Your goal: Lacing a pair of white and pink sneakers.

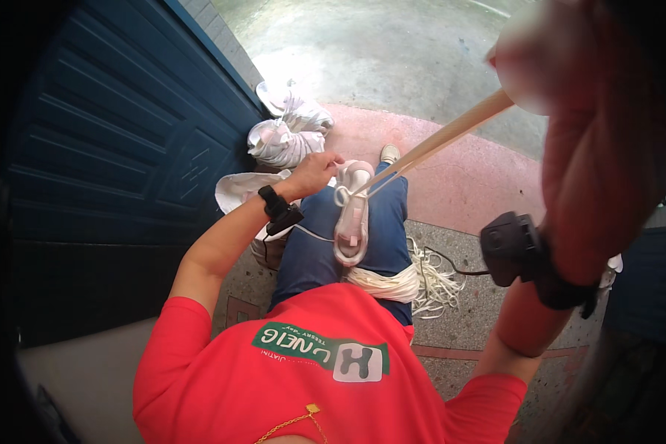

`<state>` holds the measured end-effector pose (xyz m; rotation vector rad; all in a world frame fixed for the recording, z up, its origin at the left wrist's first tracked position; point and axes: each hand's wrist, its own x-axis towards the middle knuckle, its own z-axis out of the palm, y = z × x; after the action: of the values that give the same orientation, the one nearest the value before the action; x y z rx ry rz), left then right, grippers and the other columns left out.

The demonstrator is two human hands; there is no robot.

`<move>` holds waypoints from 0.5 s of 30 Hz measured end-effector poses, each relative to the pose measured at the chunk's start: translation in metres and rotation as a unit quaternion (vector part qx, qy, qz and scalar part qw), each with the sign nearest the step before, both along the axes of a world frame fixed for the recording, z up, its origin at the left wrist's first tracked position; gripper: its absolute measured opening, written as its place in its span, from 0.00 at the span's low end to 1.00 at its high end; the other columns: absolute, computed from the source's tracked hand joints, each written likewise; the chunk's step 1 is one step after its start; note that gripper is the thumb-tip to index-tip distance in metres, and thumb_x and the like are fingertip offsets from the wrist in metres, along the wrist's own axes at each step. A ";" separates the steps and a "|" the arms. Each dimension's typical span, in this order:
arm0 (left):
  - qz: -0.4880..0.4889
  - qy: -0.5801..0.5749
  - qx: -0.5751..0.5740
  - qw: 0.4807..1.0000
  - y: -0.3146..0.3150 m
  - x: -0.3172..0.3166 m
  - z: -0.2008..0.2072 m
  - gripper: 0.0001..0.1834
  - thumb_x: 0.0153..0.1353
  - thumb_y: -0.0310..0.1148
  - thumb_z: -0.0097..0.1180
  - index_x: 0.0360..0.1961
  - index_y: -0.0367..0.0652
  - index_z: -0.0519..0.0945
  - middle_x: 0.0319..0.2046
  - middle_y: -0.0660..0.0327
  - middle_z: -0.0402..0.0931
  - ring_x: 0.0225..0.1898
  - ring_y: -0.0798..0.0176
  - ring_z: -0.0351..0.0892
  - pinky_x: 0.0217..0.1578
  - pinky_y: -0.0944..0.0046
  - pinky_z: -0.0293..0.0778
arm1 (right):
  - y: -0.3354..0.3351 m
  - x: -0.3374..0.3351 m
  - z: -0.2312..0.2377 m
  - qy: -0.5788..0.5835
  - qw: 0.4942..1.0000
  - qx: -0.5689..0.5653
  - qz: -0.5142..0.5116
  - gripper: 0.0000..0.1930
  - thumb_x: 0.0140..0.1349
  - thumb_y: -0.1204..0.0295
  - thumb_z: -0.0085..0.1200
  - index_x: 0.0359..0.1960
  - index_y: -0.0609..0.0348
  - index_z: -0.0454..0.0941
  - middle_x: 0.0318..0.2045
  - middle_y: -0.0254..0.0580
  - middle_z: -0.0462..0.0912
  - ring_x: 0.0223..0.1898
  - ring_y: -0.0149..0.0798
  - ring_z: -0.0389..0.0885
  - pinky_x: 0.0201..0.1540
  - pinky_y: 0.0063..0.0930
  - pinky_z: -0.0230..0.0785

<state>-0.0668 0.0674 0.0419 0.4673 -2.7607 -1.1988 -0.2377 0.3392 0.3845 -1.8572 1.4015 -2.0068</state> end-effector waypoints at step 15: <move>-0.262 -0.239 -0.098 0.930 0.041 -0.082 -0.058 0.25 0.58 0.26 0.60 0.58 0.34 0.79 0.47 0.39 0.82 0.52 0.38 0.82 0.52 0.48 0.77 | -0.006 0.003 -0.049 -0.043 0.993 0.083 -0.066 0.18 0.80 0.61 0.48 0.57 0.65 0.76 0.27 0.34 0.74 0.27 0.28 0.74 0.40 0.33 0.77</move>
<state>-0.1488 0.1080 -0.0156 -0.0201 -3.5388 -0.9611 -0.2344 0.3336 0.3359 -1.6293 1.6512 -1.9331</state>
